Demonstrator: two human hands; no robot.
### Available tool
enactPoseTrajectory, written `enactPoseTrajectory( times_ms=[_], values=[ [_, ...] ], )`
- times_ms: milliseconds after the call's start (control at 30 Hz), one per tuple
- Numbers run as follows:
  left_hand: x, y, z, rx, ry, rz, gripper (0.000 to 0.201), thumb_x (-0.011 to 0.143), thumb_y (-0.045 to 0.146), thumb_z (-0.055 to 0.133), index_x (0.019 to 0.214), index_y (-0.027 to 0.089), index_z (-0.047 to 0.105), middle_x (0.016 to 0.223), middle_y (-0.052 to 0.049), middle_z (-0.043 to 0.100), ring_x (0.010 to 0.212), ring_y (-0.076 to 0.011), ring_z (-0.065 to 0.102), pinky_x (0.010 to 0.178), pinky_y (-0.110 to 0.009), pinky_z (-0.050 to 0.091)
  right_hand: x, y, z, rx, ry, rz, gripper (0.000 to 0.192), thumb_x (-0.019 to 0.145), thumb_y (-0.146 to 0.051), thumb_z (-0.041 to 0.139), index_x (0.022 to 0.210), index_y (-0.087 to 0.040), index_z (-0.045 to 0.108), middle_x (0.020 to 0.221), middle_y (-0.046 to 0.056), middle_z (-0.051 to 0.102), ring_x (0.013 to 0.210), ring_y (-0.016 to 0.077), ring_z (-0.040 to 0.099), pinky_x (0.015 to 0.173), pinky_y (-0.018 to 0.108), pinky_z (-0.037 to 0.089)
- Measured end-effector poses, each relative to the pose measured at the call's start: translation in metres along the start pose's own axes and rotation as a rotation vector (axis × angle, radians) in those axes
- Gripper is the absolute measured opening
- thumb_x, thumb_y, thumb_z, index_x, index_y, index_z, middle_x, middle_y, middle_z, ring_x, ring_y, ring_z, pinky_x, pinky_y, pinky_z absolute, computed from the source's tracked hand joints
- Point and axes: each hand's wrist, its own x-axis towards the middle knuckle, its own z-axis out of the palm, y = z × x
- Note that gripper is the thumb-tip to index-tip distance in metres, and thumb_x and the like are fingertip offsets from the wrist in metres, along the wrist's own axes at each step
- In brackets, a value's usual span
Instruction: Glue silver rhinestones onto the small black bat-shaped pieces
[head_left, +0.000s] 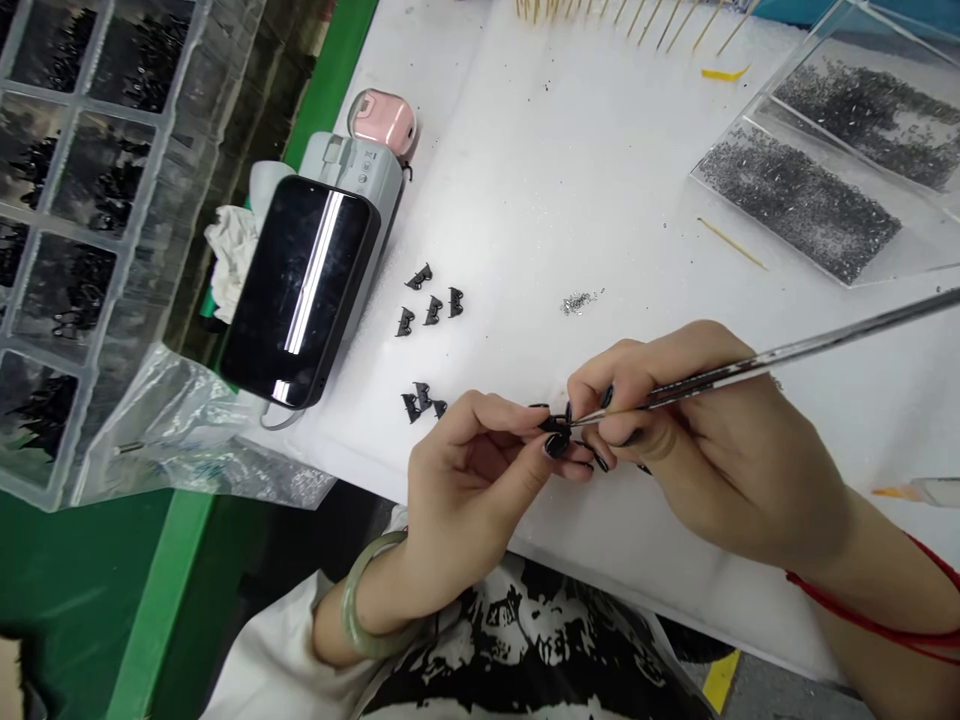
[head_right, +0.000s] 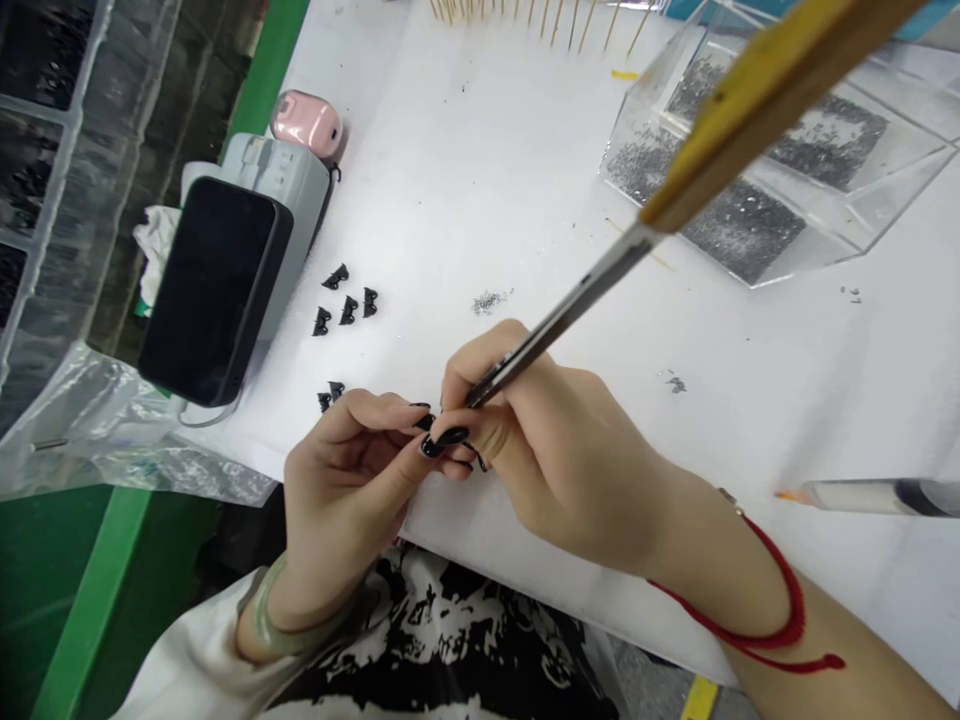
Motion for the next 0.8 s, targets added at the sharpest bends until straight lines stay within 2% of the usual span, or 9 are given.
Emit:
enactPoseTrajectory(
  times_ms=[100,300,467,600,800],
  values=[
    [0.0002,-0.0005,0.0003,0.004,0.001,0.004,0.013,0.096,0.012,0.080,0.100,0.023,0.074,0.086,0.001,0.085,0.077,-0.0217,0.085,0.071,-0.032,0.077,-0.0008,-0.0007,0.0005,0.000,-0.004,0.003,0.018,0.111,-0.017,0.057,0.101,-0.030,0.049,0.090,-0.001,0.061,0.073,0.0161,0.070,0.065,0.032,0.060],
    [-0.0009,0.0007,-0.0005,-0.055,-0.035,0.006,0.022,0.098,0.003,0.074,0.103,0.024,0.078,0.088,0.001,0.084,0.080,-0.0178,0.085,0.076,-0.029,0.075,-0.0010,-0.0019,-0.0018,0.004,-0.009,0.002,0.016,0.112,-0.017,0.056,0.103,-0.029,0.051,0.084,-0.003,0.063,0.073,0.0132,0.068,0.066,0.029,0.057],
    [-0.0008,0.0013,-0.0009,-0.029,-0.047,0.021,0.021,0.099,0.004,0.073,0.104,0.024,0.077,0.091,0.000,0.084,0.079,-0.0190,0.085,0.077,-0.033,0.076,-0.0014,-0.0024,-0.0030,0.048,-0.004,0.009,0.013,0.113,-0.019,0.054,0.107,-0.030,0.051,0.084,-0.003,0.065,0.073,0.0158,0.068,0.065,0.033,0.059],
    [-0.0001,0.0008,-0.0007,-0.011,-0.047,0.040,0.021,0.098,0.005,0.074,0.103,0.024,0.078,0.091,-0.001,0.083,0.081,-0.0204,0.085,0.077,-0.033,0.076,-0.0001,-0.0023,-0.0029,0.032,0.003,0.002,0.013,0.113,-0.021,0.056,0.105,-0.030,0.052,0.083,-0.002,0.065,0.067,0.0159,0.065,0.062,0.033,0.058],
    [-0.0017,0.0011,-0.0021,-0.025,-0.052,0.044,0.027,0.098,0.000,0.072,0.104,0.025,0.079,0.093,0.001,0.082,0.082,-0.0172,0.084,0.079,-0.030,0.075,0.0025,-0.0039,-0.0030,0.015,0.002,0.016,0.013,0.114,-0.026,0.057,0.102,-0.029,0.051,0.080,-0.003,0.064,0.063,0.0136,0.062,0.061,0.030,0.056]
  ],
)
